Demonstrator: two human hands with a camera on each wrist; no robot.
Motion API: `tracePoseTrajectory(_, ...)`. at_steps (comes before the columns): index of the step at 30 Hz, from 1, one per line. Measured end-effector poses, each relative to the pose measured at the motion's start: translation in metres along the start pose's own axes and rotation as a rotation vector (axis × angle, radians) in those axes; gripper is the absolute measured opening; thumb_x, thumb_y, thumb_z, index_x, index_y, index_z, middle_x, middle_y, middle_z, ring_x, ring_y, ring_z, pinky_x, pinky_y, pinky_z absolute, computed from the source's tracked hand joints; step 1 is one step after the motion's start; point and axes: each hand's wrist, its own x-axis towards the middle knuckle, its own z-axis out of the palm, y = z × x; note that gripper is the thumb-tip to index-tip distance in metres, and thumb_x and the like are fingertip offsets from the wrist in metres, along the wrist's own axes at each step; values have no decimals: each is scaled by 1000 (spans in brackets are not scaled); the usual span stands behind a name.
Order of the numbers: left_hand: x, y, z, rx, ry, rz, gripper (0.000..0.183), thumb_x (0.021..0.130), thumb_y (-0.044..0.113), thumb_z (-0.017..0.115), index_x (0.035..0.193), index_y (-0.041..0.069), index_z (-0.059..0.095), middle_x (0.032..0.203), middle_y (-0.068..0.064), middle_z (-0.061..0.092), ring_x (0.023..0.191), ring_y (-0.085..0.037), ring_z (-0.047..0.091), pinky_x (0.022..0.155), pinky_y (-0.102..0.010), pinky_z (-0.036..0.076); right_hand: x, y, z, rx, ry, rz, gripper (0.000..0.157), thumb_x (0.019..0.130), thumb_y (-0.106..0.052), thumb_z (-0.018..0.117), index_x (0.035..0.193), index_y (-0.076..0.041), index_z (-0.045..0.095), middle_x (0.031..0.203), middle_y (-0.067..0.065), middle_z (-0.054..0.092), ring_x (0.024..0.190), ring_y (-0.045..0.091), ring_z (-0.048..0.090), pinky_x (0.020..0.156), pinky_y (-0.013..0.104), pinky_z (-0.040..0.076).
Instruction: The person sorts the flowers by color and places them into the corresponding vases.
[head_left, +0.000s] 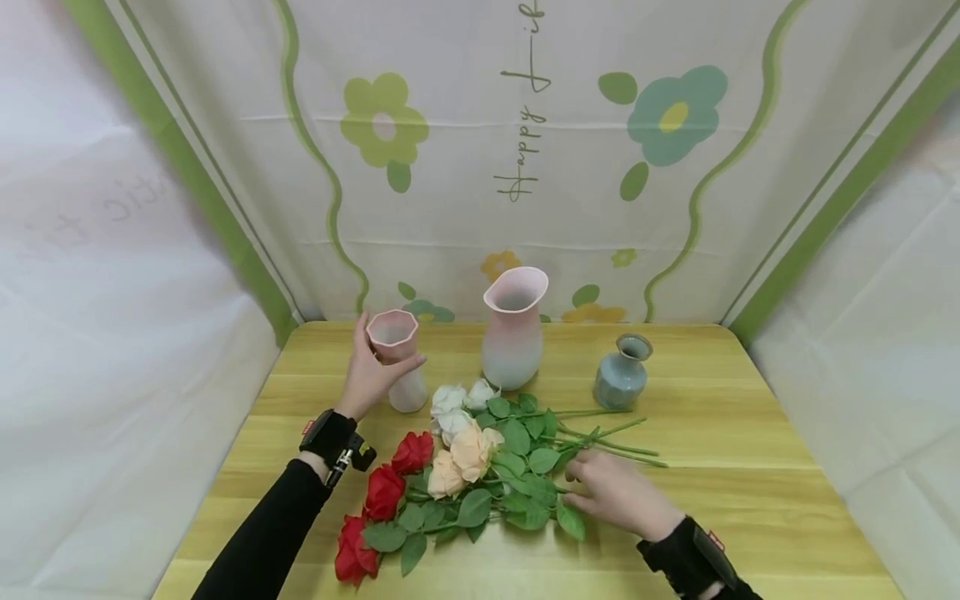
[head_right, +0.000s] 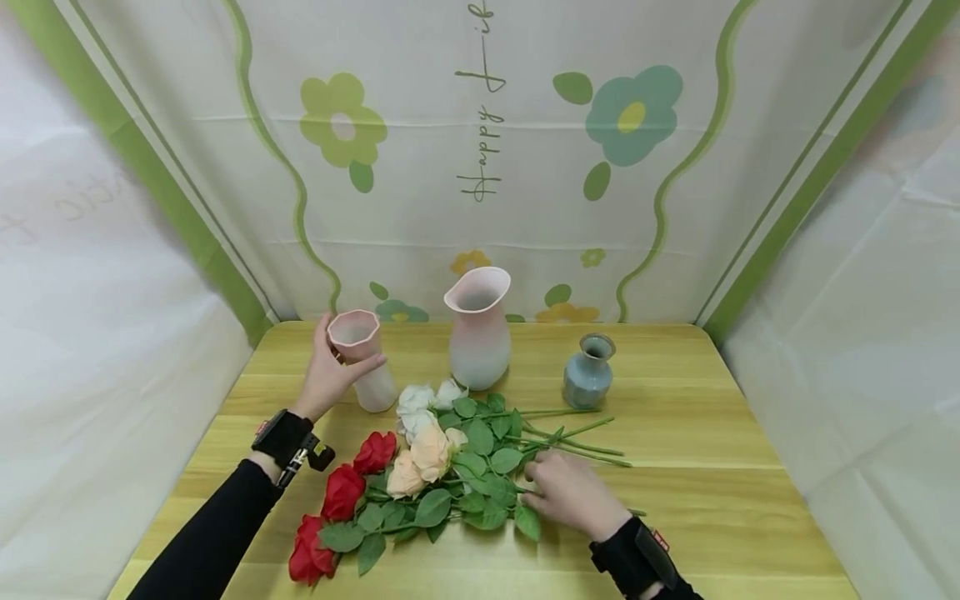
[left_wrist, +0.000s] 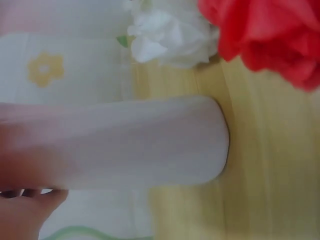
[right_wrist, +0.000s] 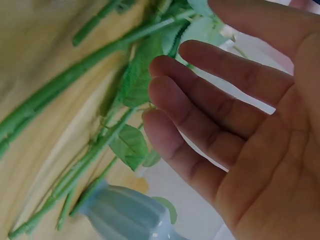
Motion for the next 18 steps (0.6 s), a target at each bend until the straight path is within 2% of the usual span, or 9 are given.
tracePoseTrajectory(6, 6, -1, 3, -68, 43, -31, 100, 76, 28, 88, 153, 15, 25, 141, -12, 42, 127, -27, 43, 102, -48, 40, 4, 0, 10, -36, 22, -27, 13, 82, -20, 80, 89, -12, 73, 85, -1, 66, 77, 10, 60, 66, 27, 55)
tracePoseTrajectory(9, 6, 10, 4, -100, 34, -30, 85, 78, 19, 86, 146, 7, 36, 135, -15, 47, 123, -30, 46, 99, -48, 43, 6, 0, 13, -31, 11, -37, 12, 81, -16, 80, 90, -10, 73, 87, 1, 68, 78, 11, 61, 67, 28, 55)
tracePoseTrajectory(13, 5, 24, 6, -115, 15, -38, 77, 80, 8, 82, 144, 1, 39, 133, -19, 49, 120, -31, 47, 98, -45, 44, 10, 1, 15, -35, -1, -55, 8, 81, -13, 79, 85, -13, 72, 82, -2, 66, 72, 7, 59, 62, 26, 54)
tracePoseTrajectory(18, 9, 16, 5, -131, -8, -46, 77, 80, 7, 82, 144, 1, 40, 132, -20, 50, 119, -32, 48, 97, -44, 44, 13, 3, 19, -67, -11, -92, 9, 79, -12, 79, 85, -15, 74, 82, -4, 67, 69, 5, 58, 61, 24, 53)
